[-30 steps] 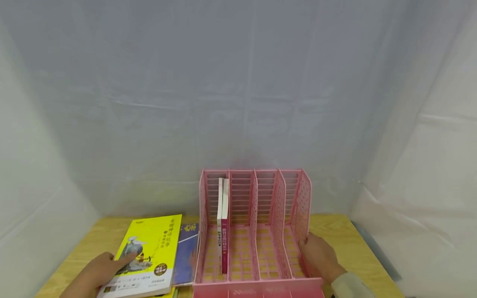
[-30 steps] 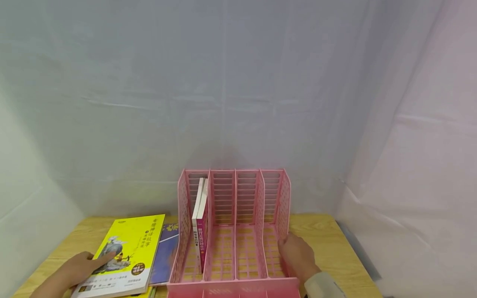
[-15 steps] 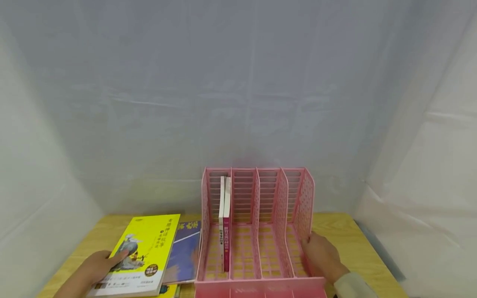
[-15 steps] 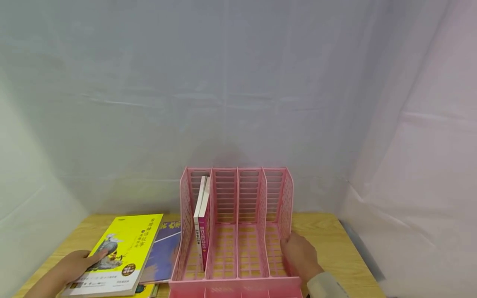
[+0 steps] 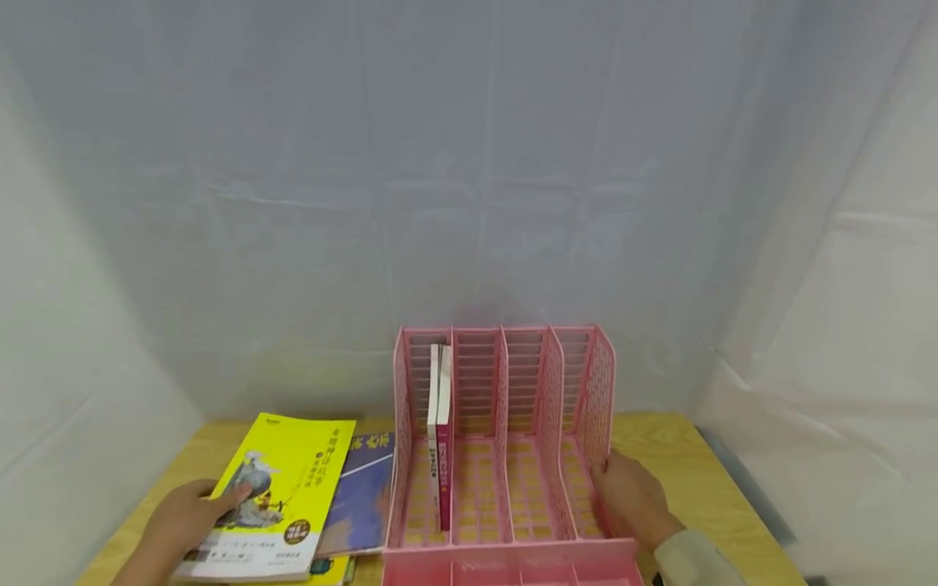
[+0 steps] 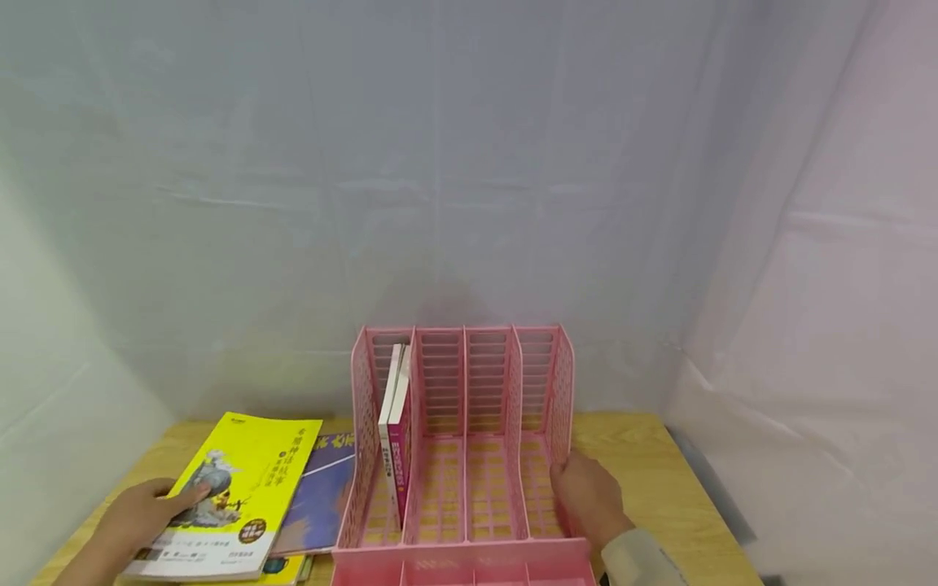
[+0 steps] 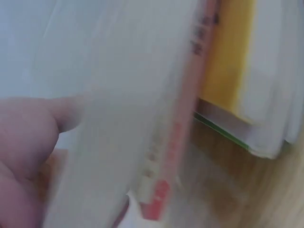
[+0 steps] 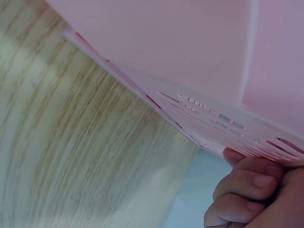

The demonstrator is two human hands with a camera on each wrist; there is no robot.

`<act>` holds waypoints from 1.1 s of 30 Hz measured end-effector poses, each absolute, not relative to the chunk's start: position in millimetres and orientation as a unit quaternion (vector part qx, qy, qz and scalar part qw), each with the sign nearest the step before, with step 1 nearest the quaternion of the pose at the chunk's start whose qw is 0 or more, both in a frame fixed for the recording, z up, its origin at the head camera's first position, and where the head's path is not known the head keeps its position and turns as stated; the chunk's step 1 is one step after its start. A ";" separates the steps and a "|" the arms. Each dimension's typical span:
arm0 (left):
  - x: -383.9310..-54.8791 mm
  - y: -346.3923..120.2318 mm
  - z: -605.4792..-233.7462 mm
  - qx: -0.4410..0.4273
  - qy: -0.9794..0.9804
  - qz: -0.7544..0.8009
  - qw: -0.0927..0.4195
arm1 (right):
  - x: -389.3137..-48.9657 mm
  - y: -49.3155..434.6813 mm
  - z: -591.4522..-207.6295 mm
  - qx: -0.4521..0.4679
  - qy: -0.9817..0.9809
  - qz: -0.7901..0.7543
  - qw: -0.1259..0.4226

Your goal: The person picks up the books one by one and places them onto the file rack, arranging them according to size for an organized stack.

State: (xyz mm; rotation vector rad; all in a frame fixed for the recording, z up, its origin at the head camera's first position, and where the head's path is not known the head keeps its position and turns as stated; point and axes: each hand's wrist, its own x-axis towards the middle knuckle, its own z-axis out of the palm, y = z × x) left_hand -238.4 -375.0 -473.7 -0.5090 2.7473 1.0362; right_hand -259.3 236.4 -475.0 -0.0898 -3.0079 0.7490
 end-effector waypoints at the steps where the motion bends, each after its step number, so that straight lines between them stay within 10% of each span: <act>1: -238.4 -374.4 -470.7 -0.166 0.921 0.344 0.071 | -258.6 236.3 -474.6 -0.030 -0.970 0.242 0.019; 13: -237.4 -341.7 -418.3 -0.199 0.886 0.413 -0.075 | -262.0 239.2 -475.1 -0.029 -0.968 0.249 0.016; 23: -236.9 -296.1 -431.8 -0.141 0.824 0.457 -0.304 | -262.8 239.0 -476.3 -0.038 -0.969 0.245 0.014; 33: -234.4 -294.3 -453.5 -0.126 0.833 0.471 -0.262 | -261.7 235.3 -476.3 -0.019 -0.967 0.252 0.033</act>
